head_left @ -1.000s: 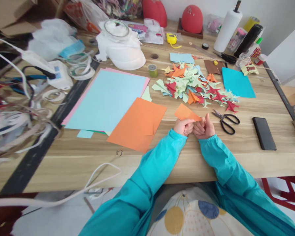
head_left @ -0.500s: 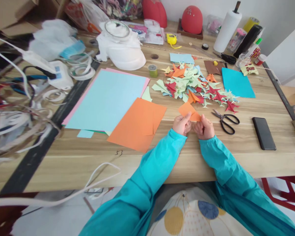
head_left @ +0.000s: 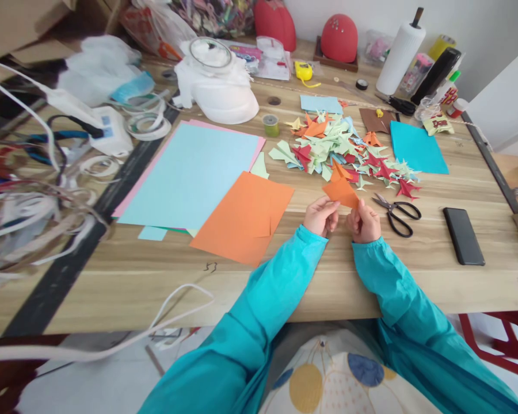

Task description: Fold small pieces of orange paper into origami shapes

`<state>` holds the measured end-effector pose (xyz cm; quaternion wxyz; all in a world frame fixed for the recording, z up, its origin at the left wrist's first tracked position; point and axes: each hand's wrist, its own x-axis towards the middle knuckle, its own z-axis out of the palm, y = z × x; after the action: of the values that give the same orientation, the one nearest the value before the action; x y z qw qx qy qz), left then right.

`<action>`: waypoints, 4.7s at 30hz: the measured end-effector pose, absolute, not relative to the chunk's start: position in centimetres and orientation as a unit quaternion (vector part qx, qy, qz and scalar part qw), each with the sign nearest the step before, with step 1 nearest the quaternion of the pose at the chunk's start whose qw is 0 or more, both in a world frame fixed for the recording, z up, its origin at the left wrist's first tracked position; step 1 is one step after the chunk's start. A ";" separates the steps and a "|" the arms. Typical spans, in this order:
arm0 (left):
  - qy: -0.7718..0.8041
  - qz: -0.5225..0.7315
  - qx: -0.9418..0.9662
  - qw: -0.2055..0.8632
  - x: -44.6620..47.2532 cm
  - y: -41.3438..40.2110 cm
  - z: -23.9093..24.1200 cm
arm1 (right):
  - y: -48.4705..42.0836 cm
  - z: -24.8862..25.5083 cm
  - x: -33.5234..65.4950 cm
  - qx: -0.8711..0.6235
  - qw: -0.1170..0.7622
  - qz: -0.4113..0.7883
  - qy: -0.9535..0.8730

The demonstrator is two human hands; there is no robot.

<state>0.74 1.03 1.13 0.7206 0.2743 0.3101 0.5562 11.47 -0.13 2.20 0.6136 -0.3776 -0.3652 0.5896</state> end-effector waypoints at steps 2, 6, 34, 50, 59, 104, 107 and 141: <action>0.324 0.565 0.266 0.710 0.5 1.1 1.2 | -0.1 2.0 11.6 -0.380 0.613 0.584 -0.373; 0.364 0.593 0.226 0.682 0.0 1.3 1.8 | 0.0 1.6 11.8 -0.441 0.625 0.502 -0.404; 0.383 0.625 0.201 0.650 0.5 1.6 1.1 | -0.7 0.7 11.9 -0.527 0.491 0.148 -0.678; 0.344 0.587 0.255 0.687 0.7 1.4 0.9 | 0.0 0.9 12.0 -0.530 0.574 0.306 -0.544; 0.381 0.581 0.296 0.655 0.8 1.2 0.9 | 0.2 0.9 11.7 -0.508 0.608 0.382 -0.477; 0.436 0.517 0.385 0.628 0.6 0.8 2.1 | 0.4 1.0 12.1 -0.531 0.582 0.427 -0.444; 0.433 0.518 0.390 0.626 0.5 0.8 2.1 | 0.4 1.0 12.0 -0.531 0.586 0.431 -0.435; 0.374 0.361 0.513 0.683 -1.3 1.3 1.9 | 0.0 0.9 12.4 -0.462 0.561 0.505 -0.467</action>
<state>-1.33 1.34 1.85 0.6830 0.5126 0.3745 0.3612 12.36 -0.01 0.90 0.5606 -0.4618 -0.4667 0.5045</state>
